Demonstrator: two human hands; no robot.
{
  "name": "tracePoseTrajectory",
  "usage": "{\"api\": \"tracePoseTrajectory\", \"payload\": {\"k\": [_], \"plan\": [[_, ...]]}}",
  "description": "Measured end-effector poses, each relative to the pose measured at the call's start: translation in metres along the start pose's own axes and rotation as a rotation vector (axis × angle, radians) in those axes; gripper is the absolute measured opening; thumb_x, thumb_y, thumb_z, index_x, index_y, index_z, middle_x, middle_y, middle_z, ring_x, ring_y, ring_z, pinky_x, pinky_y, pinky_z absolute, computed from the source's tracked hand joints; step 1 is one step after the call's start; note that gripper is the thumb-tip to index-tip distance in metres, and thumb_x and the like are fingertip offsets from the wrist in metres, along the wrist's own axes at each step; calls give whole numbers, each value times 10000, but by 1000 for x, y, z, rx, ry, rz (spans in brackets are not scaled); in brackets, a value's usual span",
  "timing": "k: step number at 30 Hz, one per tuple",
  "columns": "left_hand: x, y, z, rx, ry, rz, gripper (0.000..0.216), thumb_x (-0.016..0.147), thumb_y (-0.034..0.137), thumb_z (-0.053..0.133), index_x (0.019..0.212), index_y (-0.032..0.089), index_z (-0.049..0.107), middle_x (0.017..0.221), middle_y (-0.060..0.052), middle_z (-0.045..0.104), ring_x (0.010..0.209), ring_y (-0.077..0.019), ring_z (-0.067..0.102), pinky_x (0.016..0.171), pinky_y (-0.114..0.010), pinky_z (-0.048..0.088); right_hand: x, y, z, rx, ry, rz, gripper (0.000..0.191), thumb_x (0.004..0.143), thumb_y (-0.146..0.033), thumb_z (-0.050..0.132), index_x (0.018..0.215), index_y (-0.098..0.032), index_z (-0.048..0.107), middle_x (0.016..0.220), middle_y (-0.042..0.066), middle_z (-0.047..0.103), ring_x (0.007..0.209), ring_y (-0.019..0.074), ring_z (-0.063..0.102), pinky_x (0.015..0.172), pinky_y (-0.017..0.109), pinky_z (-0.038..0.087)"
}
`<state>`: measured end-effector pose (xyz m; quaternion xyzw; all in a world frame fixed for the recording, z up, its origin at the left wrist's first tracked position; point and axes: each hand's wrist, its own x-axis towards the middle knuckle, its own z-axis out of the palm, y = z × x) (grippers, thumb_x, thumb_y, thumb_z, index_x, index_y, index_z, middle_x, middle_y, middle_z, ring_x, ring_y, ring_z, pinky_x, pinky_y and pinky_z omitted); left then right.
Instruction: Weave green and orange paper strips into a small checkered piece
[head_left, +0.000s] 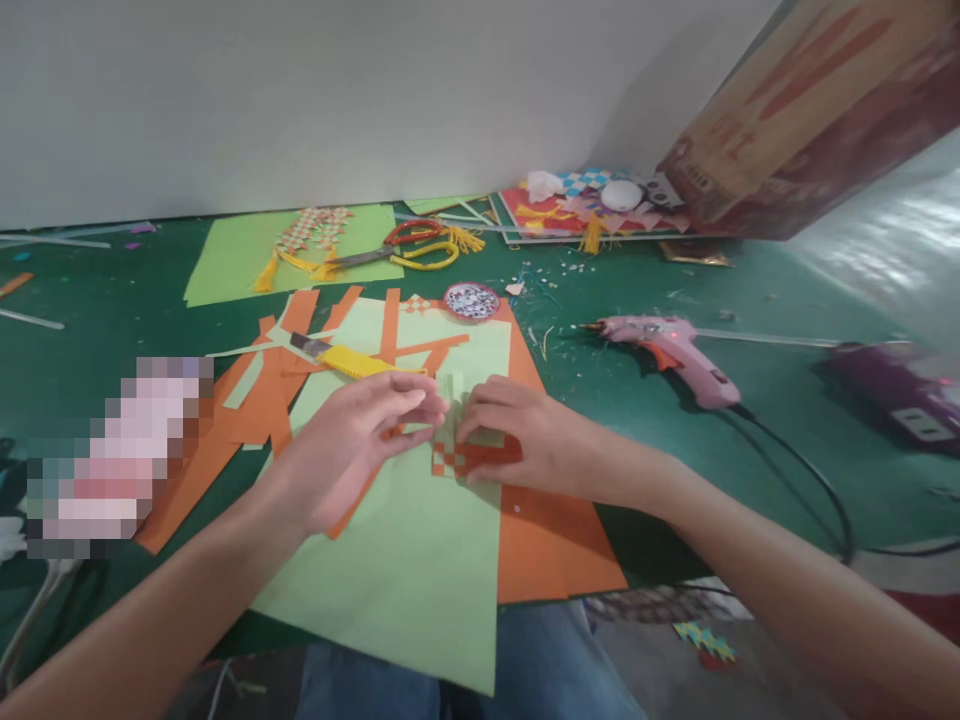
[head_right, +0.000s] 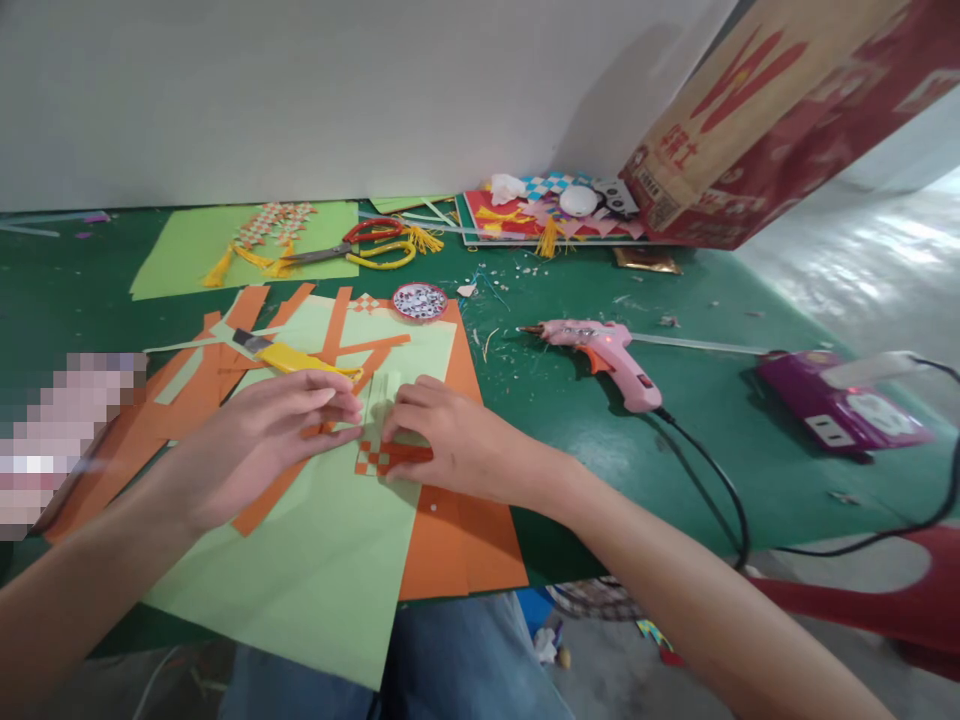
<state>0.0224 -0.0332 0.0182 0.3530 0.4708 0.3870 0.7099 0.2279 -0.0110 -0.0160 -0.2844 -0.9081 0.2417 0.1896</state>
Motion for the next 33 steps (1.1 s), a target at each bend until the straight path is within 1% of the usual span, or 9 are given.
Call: {"api": "tracePoseTrajectory", "payload": {"k": [7, 11, 14, 17, 19, 21, 24, 29, 33], "plan": [[2, -1, -3, 27, -2, 4, 72, 780, 248, 655, 785, 177, 668, 841, -17, 690, 810, -149, 642, 826, -317, 509, 0, -3, -3, 16, -25, 79, 292, 725, -246, 760, 944, -165, 585, 807, 30, 575, 788, 167, 526, 686, 270, 454], [2, -1, -5, 157, -31, 89, 87, 824, 242, 588, 798, 184, 647, 859, -7, 694, 819, -142, 656, 830, -314, 519, -1, -4, -5, 15, -28, 111, 256, 744, -252, 742, 927, -176, 580, 824, 30, 581, 770, 155, 538, 670, 259, 457], [-1, -1, -3, 508, -17, 263, 107, 854, 235, 542, 820, 193, 634, 835, 0, 697, 793, -143, 659, 749, -284, 525, -2, -3, -6, -6, -21, 48, 228, 786, -278, 705, 953, -169, 595, 872, 54, 612, 829, 174, 554, 706, 279, 466], [-3, -5, -3, 1046, 6, 565, 86, 847, 198, 556, 819, 192, 637, 791, -1, 702, 749, -160, 643, 684, -284, 503, -3, -1, -5, -38, -15, -31, 194, 837, -287, 646, 986, -165, 623, 912, 77, 620, 863, 185, 557, 735, 299, 472], [-1, -10, -4, 1326, -38, 739, 110, 860, 184, 554, 813, 181, 653, 795, -14, 711, 775, -185, 643, 691, -306, 495, -3, 0, -4, -55, -12, -62, 168, 855, -279, 621, 979, -168, 647, 884, 72, 609, 839, 180, 553, 728, 299, 473], [1, -15, -7, 1476, -134, 840, 146, 884, 185, 542, 819, 175, 672, 844, -25, 725, 828, -200, 650, 712, -315, 497, -3, 0, -3, -68, -7, -75, 140, 857, -271, 616, 941, -171, 670, 836, 60, 591, 809, 174, 542, 714, 294, 469], [5, -19, -11, 1570, -221, 919, 185, 897, 181, 535, 797, 184, 690, 921, -24, 733, 857, -192, 654, 729, -304, 502, -3, 0, -2, -83, -2, -73, 116, 855, -260, 618, 894, -174, 684, 814, 55, 575, 793, 168, 530, 704, 288, 464], [6, -18, -13, 1642, -218, 949, 192, 898, 188, 543, 789, 187, 701, 906, -19, 733, 859, -193, 658, 708, -301, 498, -3, 2, -3, -57, 18, -77, 138, 841, -262, 638, 927, -159, 670, 828, 56, 595, 798, 168, 542, 713, 292, 469], [5, -15, -12, 1664, -248, 946, 178, 894, 276, 576, 813, 182, 704, 915, -25, 731, 870, -196, 659, 721, -305, 496, -3, 0, -7, -24, 1, -44, 96, 831, -248, 651, 888, -171, 662, 831, 47, 607, 813, 164, 559, 725, 288, 482]]}}
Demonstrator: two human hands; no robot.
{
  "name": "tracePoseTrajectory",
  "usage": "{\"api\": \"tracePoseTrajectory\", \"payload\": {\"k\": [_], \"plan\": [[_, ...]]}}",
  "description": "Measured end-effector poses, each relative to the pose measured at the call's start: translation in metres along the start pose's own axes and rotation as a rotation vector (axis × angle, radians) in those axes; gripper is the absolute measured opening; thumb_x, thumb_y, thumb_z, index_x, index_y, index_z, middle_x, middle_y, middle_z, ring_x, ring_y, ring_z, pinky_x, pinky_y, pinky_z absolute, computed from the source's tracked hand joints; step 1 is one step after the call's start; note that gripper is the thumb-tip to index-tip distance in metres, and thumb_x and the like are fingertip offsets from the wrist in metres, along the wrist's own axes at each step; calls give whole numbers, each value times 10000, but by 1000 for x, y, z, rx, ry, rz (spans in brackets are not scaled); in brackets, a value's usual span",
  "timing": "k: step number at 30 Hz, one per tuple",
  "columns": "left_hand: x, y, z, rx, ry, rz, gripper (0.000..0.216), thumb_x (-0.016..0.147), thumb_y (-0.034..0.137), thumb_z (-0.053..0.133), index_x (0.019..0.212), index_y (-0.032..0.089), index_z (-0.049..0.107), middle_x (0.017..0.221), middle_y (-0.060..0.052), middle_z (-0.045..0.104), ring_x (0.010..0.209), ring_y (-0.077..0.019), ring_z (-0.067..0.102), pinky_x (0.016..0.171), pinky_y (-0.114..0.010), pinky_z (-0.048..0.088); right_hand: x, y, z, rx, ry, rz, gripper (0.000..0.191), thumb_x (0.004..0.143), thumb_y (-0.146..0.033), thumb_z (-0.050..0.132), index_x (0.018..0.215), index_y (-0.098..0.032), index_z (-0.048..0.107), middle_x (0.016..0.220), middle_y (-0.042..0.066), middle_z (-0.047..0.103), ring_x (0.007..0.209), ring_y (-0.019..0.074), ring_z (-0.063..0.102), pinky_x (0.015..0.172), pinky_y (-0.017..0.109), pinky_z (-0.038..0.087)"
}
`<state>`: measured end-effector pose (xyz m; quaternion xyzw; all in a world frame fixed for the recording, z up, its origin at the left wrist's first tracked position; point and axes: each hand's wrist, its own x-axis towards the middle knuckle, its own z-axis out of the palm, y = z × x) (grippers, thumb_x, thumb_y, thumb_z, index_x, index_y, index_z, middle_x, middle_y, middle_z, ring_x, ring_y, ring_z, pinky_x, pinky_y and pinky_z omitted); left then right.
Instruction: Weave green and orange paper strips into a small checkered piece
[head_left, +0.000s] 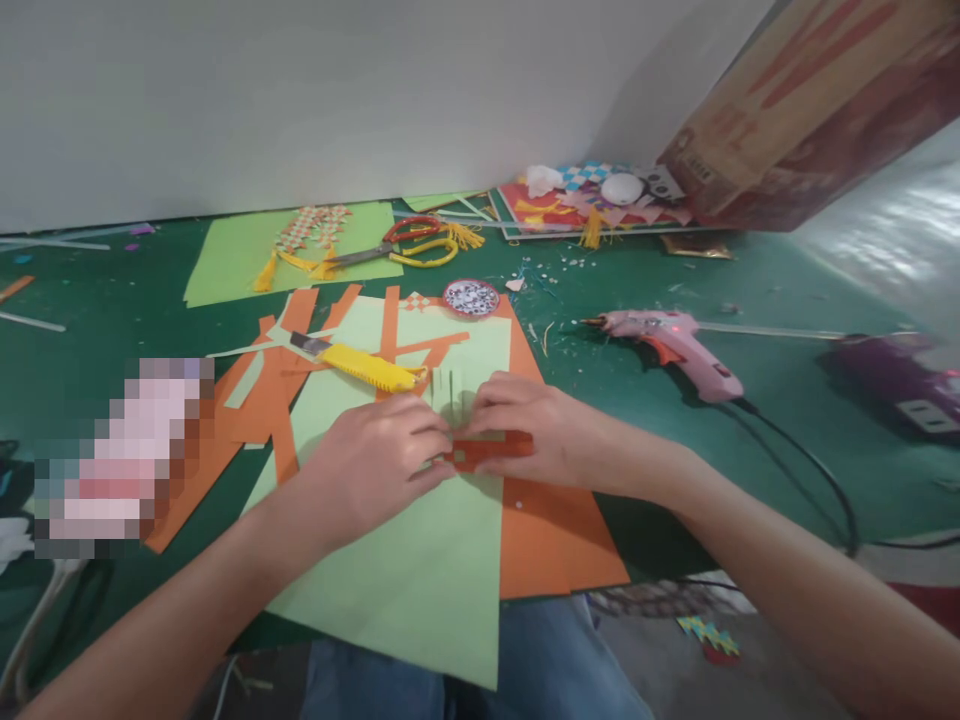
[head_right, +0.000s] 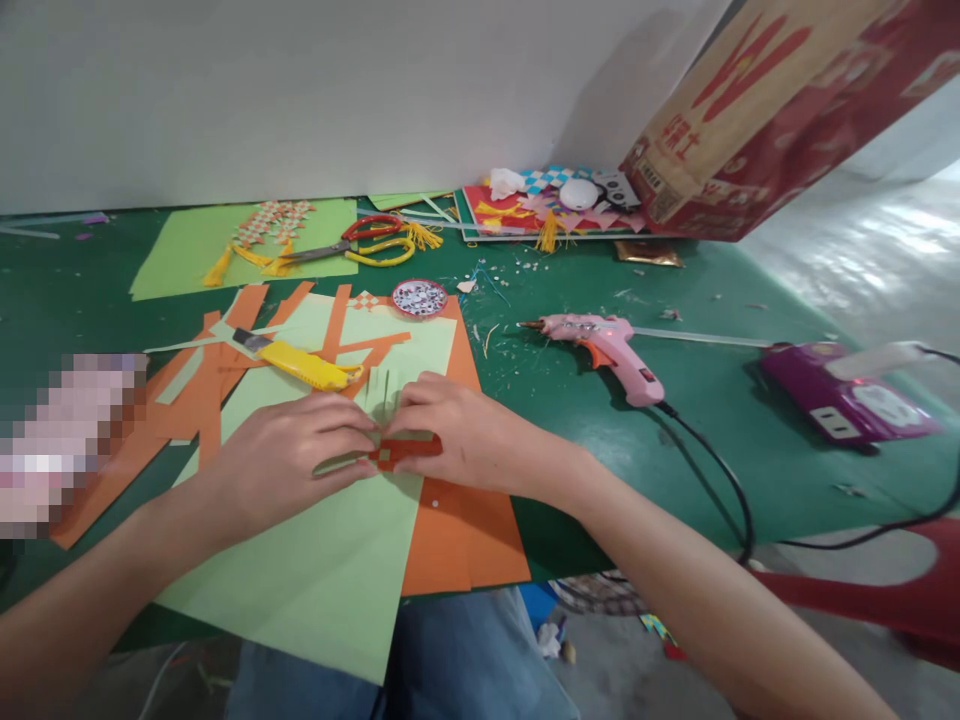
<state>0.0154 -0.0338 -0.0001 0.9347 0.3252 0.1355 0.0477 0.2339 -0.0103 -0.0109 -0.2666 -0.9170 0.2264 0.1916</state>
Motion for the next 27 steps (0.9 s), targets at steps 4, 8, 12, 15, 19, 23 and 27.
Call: {"api": "tracePoseTrajectory", "payload": {"k": [4, 8, 12, 15, 19, 23, 27], "plan": [[1, -1, 0, 14, -4, 17, 233, 915, 310, 544, 808, 181, 706, 912, -34, 726, 854, -190, 653, 731, -306, 490, -1, 1, -3, -15, 13, 17, 85, 833, -233, 645, 875, -163, 668, 857, 63, 630, 838, 168, 584, 744, 300, 504], [1, -2, 2, 10, 7, 29, 248, 929, 295, 519, 824, 176, 710, 907, -38, 720, 841, -178, 649, 735, -295, 487, -3, 9, -2, -93, 60, -26, 136, 844, -276, 632, 929, -184, 684, 1063, 103, 651, 1006, 214, 587, 854, 380, 509], [1, -2, 2, 22, 11, 46, 268, 933, 292, 508, 817, 165, 714, 898, -46, 719, 811, -181, 654, 723, -304, 490, -3, 12, -1, -162, 42, -56, 162, 860, -280, 614, 950, -178, 702, 1108, 101, 664, 1023, 227, 584, 869, 400, 516], [0, -2, 2, 34, 15, 45, 260, 930, 290, 512, 811, 178, 714, 901, -40, 723, 817, -176, 654, 733, -299, 490, -2, 10, -1, -194, 37, -67, 157, 868, -269, 601, 944, -180, 706, 1101, 92, 674, 1002, 224, 584, 850, 393, 529], [0, -1, 2, 49, 20, 51, 240, 919, 280, 531, 799, 185, 715, 907, -40, 725, 823, -182, 655, 736, -303, 490, -2, 6, -2, -220, 51, -94, 167, 884, -271, 574, 932, -176, 703, 1077, 95, 680, 989, 228, 580, 831, 392, 538], [1, -1, 1, 59, 40, 87, 260, 928, 241, 505, 787, 170, 712, 880, -50, 721, 813, -193, 654, 718, -315, 489, -2, 4, -3, -238, 36, -91, 165, 887, -242, 563, 928, -160, 701, 1085, 115, 678, 1002, 235, 577, 845, 381, 534], [2, -1, 1, 68, 42, 101, 295, 941, 237, 478, 768, 174, 709, 875, -45, 724, 808, -183, 653, 715, -308, 484, -2, 4, -3, -232, 48, -93, 157, 880, -236, 576, 935, -150, 695, 1081, 117, 675, 993, 235, 582, 845, 388, 532]]}}
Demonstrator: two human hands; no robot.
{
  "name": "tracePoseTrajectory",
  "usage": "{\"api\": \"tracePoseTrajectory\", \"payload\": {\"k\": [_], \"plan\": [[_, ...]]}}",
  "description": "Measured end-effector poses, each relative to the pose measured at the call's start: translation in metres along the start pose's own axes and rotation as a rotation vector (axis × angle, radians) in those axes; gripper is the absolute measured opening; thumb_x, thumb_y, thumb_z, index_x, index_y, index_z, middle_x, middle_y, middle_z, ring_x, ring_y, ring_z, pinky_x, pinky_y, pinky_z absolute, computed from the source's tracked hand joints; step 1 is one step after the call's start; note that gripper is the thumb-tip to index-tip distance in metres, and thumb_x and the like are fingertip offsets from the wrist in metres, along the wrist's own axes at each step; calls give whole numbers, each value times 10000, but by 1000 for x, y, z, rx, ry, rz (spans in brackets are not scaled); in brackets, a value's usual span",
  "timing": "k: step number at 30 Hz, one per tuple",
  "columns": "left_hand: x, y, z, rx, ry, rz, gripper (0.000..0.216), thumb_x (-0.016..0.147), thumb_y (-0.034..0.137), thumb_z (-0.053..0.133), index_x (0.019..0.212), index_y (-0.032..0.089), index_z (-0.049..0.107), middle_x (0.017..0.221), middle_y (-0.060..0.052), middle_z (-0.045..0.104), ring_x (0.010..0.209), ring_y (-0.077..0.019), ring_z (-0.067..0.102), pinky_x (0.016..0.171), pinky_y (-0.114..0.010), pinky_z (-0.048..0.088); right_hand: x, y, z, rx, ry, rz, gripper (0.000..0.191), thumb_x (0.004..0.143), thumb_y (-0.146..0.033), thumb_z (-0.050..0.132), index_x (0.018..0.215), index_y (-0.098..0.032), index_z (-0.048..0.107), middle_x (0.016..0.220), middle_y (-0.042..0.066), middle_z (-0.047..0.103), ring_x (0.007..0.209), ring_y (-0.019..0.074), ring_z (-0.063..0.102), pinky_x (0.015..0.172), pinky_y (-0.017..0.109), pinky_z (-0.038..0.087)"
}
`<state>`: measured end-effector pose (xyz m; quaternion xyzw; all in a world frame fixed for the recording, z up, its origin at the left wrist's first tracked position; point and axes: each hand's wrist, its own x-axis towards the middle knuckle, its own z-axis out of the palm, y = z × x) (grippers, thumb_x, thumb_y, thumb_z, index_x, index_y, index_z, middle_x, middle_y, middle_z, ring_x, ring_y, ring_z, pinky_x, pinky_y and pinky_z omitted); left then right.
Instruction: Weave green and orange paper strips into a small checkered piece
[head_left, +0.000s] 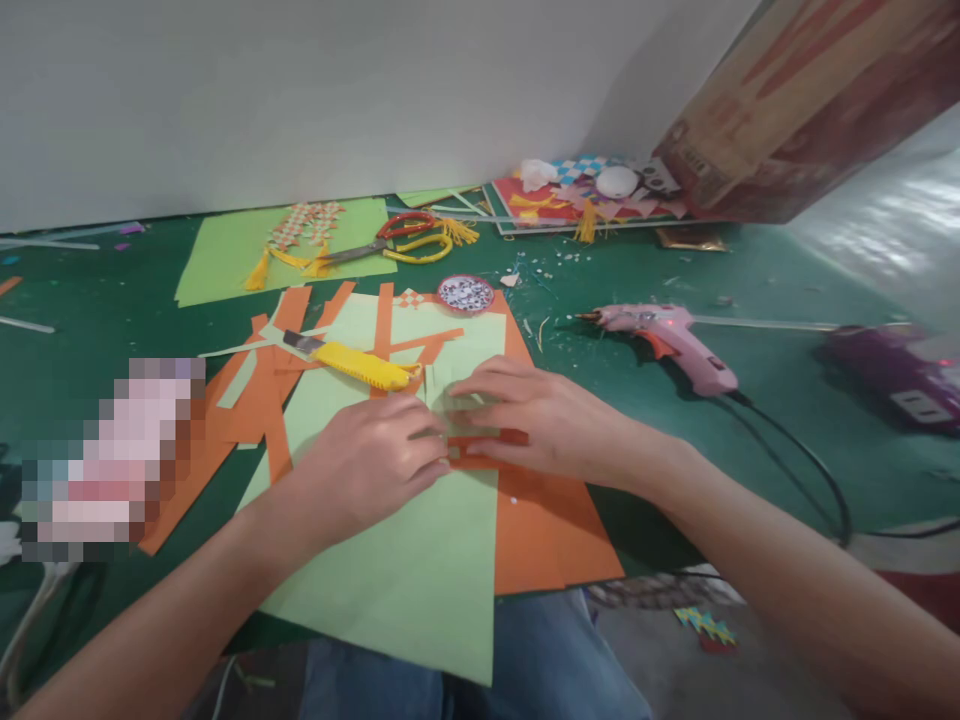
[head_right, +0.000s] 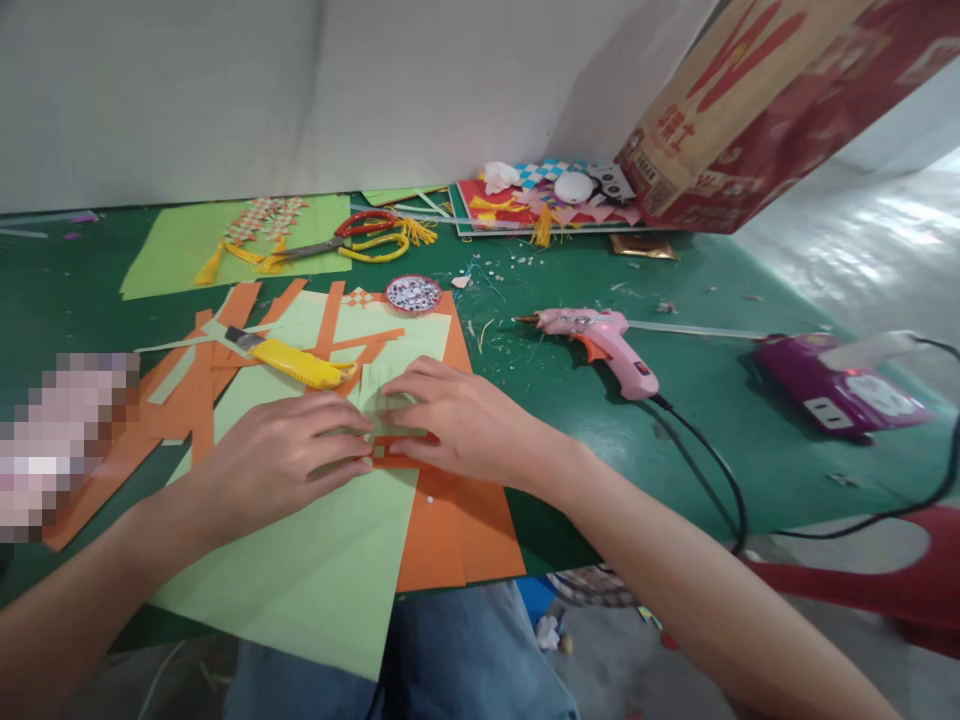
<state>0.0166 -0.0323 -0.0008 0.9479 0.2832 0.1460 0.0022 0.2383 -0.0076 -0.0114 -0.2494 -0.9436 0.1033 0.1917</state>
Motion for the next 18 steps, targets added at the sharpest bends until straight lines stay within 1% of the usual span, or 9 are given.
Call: {"api": "tracePoseTrajectory", "payload": {"k": [4, 7, 11, 15, 18], "plan": [[0, -1, 0, -27, -12, -13, 270, 937, 253, 493, 793, 170, 706, 874, -38, 725, 814, -187, 657, 723, -313, 483, -1, 0, 3, 12, 40, -22, 133, 870, -224, 588, 910, -144, 686, 966, 105, 680, 921, 219, 601, 793, 369, 535], [-1, -1, 0, -55, -27, -34, 241, 927, 270, 516, 805, 170, 699, 886, -38, 724, 831, -195, 657, 726, -315, 479, -1, -1, 4, 36, 22, -6, 118, 874, -216, 575, 836, -159, 672, 901, 86, 665, 863, 192, 596, 751, 340, 530], [-1, 0, 1, -60, -14, -13, 245, 937, 250, 493, 812, 172, 689, 877, -35, 721, 824, -184, 653, 742, -309, 472, 0, -3, 4, 43, 19, -22, 137, 878, -211, 568, 798, -153, 663, 902, 87, 658, 851, 186, 587, 747, 333, 525], [-2, 0, 3, -47, -22, -13, 268, 949, 234, 463, 808, 181, 685, 862, -26, 720, 842, -174, 651, 776, -307, 469, 0, -4, 4, 44, 22, -35, 151, 893, -223, 551, 836, -169, 680, 918, 84, 652, 851, 174, 579, 744, 317, 518], [-2, 0, 3, -45, -10, 0, 261, 943, 215, 466, 804, 180, 684, 864, -27, 722, 840, -172, 653, 772, -307, 472, 0, -5, 4, 29, 24, -42, 165, 900, -229, 546, 848, -174, 693, 906, 77, 645, 835, 162, 574, 727, 291, 507]]}}
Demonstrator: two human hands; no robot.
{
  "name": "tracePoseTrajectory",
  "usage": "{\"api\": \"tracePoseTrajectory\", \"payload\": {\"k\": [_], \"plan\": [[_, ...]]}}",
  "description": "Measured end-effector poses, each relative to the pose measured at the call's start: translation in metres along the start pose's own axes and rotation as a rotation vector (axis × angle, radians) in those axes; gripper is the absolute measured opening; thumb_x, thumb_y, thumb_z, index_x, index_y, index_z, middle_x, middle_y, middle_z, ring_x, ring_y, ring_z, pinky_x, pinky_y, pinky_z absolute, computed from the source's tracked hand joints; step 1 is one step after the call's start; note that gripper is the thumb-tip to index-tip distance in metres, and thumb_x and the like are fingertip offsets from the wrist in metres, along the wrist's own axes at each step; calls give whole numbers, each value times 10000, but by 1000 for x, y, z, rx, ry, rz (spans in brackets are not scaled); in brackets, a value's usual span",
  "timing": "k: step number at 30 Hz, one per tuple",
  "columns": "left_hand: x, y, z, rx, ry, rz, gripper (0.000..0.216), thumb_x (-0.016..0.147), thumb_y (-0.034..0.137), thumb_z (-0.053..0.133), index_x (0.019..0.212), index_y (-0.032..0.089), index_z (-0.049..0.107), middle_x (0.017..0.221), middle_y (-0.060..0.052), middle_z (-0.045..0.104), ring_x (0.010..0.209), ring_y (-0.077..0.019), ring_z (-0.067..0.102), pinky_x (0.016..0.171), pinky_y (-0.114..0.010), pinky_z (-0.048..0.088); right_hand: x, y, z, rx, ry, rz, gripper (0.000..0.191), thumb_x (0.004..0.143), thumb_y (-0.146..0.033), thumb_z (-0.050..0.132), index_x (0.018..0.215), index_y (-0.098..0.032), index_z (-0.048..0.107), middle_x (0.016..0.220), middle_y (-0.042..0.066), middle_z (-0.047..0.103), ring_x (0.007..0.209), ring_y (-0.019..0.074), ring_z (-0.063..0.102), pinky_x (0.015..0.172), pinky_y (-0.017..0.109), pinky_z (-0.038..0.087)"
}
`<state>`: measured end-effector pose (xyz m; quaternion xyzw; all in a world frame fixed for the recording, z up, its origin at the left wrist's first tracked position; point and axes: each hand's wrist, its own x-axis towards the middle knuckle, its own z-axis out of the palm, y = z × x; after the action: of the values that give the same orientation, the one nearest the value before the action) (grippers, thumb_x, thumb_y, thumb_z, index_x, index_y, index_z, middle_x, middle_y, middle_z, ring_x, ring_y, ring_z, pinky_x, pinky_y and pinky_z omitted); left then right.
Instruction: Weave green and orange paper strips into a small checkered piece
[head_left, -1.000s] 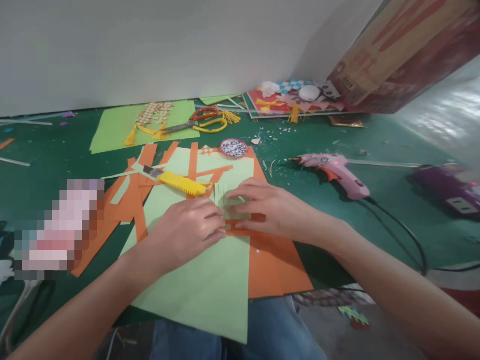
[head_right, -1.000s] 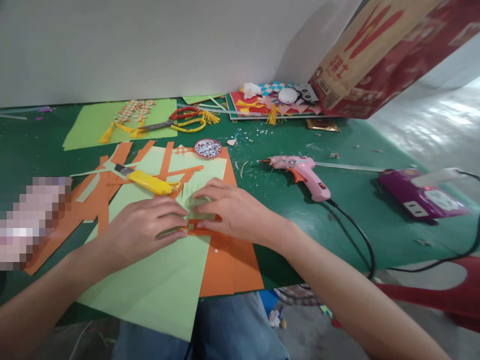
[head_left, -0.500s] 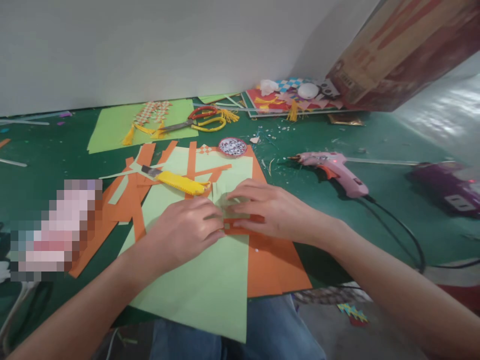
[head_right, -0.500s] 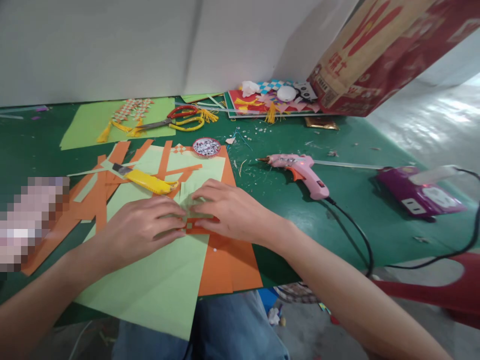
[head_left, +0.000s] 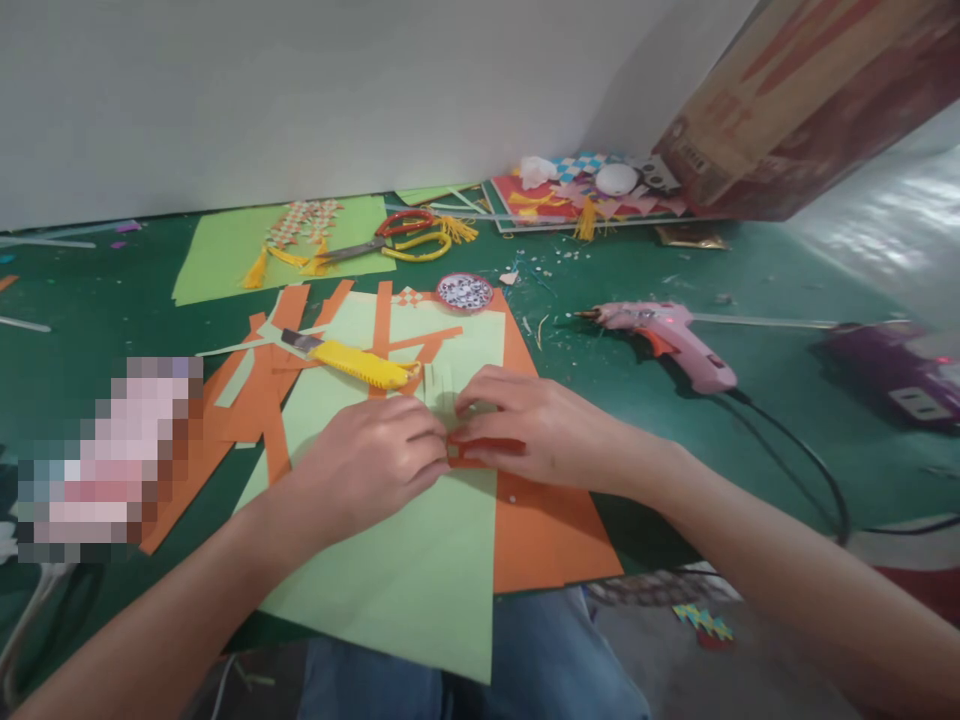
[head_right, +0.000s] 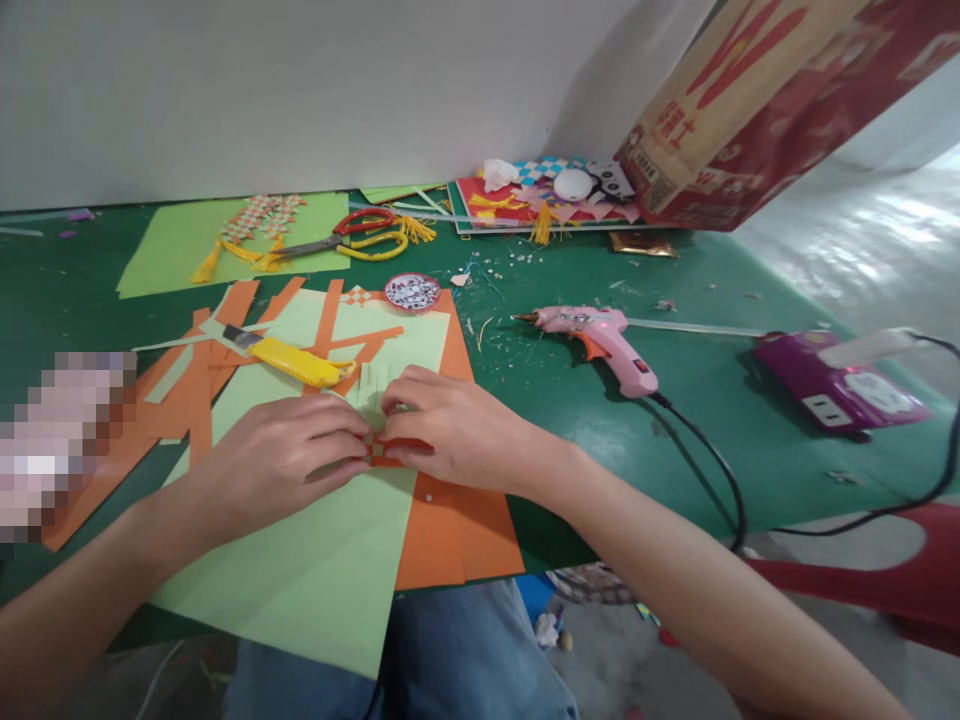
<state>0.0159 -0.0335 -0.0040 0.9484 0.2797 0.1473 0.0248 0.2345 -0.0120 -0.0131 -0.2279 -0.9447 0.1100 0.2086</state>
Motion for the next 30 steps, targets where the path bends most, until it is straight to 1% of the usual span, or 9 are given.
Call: {"api": "tracePoseTrajectory", "payload": {"k": [3, 6, 9, 11, 16, 25, 28, 30], "plan": [[0, 0, -2, 9, -2, 12, 255, 938, 210, 473, 801, 174, 685, 857, -30, 725, 810, -174, 659, 713, -298, 475, 1, -1, 1, -61, 11, -23, 198, 911, -242, 532, 835, -169, 699, 867, 69, 645, 800, 156, 567, 691, 271, 488], [1, 0, -5, 26, -14, 5, 264, 938, 221, 472, 793, 172, 688, 850, -34, 727, 774, -174, 664, 656, -287, 471, 1, -1, 3, -158, 9, -81, 265, 935, -249, 486, 807, -166, 702, 832, 66, 652, 762, 156, 555, 662, 270, 462], [1, 0, -6, 43, -31, -2, 295, 945, 226, 447, 789, 183, 694, 846, -31, 729, 765, -165, 664, 647, -271, 473, 1, -1, 5, -236, -9, -127, 349, 962, -231, 423, 745, -175, 691, 805, 59, 653, 743, 152, 539, 656, 273, 434], [1, 0, -6, 46, -38, -5, 305, 945, 222, 437, 794, 189, 700, 849, -29, 730, 769, -160, 664, 648, -263, 475, 1, -1, 5, -261, -12, -131, 368, 967, -216, 410, 714, -175, 674, 784, 51, 647, 722, 145, 524, 642, 269, 415], [1, 1, -5, 41, -29, -19, 306, 944, 230, 443, 778, 184, 696, 831, -22, 730, 759, -162, 670, 638, -267, 471, 1, -1, 6, -276, 0, -142, 355, 964, -186, 415, 693, -168, 643, 737, 36, 632, 696, 135, 508, 617, 261, 393], [2, 0, -5, 35, -19, -6, 281, 935, 223, 470, 774, 167, 694, 830, -34, 731, 765, -186, 680, 622, -294, 466, 3, -2, 8, -287, 22, -150, 340, 953, -176, 437, 687, -158, 649, 718, 32, 637, 680, 141, 517, 602, 267, 400], [2, 0, -5, 34, -24, -3, 267, 930, 218, 482, 779, 161, 694, 831, -40, 729, 772, -193, 681, 622, -301, 470, 3, -1, 8, -256, 30, -149, 336, 949, -177, 443, 691, -154, 656, 720, 36, 645, 684, 144, 534, 610, 262, 423], [2, 0, -5, 39, -32, 0, 267, 934, 223, 480, 788, 161, 695, 830, -40, 728, 772, -191, 682, 627, -300, 474, 2, -1, 7, -198, 32, -124, 304, 949, -203, 455, 738, -148, 667, 752, 42, 661, 709, 144, 557, 636, 255, 450]]}}
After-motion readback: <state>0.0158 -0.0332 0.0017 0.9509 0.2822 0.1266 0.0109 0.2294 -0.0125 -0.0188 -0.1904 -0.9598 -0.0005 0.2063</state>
